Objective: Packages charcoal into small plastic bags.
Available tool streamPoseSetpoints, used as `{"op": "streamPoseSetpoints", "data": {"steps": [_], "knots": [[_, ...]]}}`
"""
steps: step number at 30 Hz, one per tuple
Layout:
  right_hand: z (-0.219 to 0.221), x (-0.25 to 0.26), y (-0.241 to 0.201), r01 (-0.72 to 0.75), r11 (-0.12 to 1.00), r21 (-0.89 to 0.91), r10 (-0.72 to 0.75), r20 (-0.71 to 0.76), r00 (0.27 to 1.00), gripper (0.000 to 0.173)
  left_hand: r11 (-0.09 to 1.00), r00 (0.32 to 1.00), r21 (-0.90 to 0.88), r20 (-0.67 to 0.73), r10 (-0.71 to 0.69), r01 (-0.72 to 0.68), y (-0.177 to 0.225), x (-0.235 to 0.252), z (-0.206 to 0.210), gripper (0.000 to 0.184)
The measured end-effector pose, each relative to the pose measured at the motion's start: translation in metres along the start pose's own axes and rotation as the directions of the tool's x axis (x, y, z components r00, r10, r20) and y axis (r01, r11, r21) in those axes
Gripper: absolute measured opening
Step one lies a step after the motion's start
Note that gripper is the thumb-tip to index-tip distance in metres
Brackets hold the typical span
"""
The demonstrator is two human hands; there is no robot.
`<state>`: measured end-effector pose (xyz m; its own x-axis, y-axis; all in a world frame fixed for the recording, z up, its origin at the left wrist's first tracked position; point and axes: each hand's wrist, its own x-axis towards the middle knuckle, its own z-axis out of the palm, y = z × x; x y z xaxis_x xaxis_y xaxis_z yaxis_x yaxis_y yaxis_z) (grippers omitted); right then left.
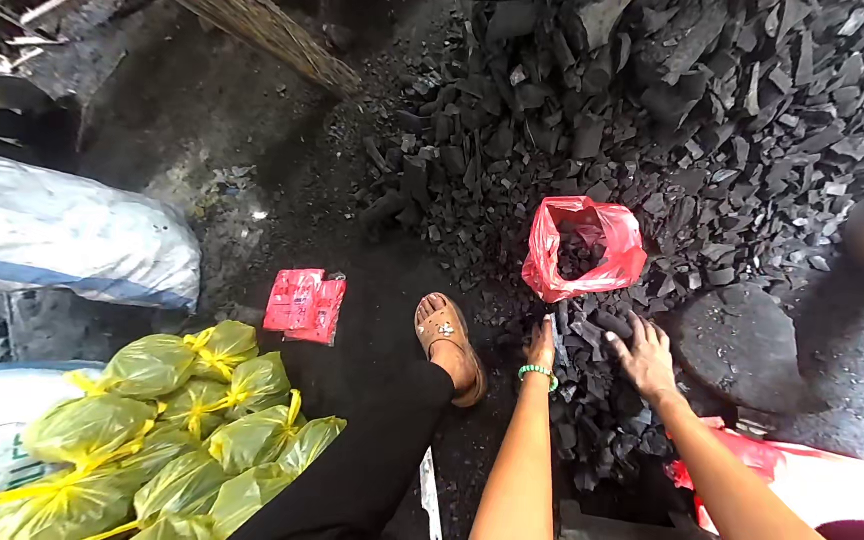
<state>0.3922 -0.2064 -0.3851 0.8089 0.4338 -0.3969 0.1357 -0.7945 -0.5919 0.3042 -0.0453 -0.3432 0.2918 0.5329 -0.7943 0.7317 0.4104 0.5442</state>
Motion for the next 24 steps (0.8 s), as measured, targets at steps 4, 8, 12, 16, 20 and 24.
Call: {"op": "streamPoseSetpoints", "data": {"steps": [4,8,12,16,20,24], "knots": [[0.009,0.007,-0.034,-0.121,0.961,0.248,0.113,0.048,0.992,0.065,0.999,0.993,0.034,0.108,-0.037,0.033,-0.011,0.002,0.004,0.074],[0.005,0.008,-0.029,-0.095,0.759,0.644,0.002,0.143,0.990,0.049,0.997,0.977,0.073,0.209,-0.050,0.036,0.002,-0.013,0.000,0.066],[-0.003,0.002,-0.030,-0.186,0.593,0.784,-0.023,0.247,0.969,0.055,0.993,0.958,-0.066,0.276,-0.080,0.102,0.005,-0.023,-0.001,0.065],[-0.014,-0.005,-0.033,-0.211,0.551,0.807,-0.054,0.287,0.957,0.064,0.970,0.934,-0.176,0.342,-0.102,0.170,0.009,-0.040,-0.002,0.060],[-0.047,-0.015,-0.038,-0.104,0.505,0.857,-0.151,0.206,0.967,0.074,0.978,0.921,-0.204,0.388,0.043,0.040,0.029,-0.070,0.001,0.054],[-0.091,-0.013,-0.070,0.119,0.495,0.861,-0.252,0.011,0.968,0.076,0.962,0.870,-0.196,0.420,0.258,-0.190,0.080,-0.098,-0.007,0.054]]}}
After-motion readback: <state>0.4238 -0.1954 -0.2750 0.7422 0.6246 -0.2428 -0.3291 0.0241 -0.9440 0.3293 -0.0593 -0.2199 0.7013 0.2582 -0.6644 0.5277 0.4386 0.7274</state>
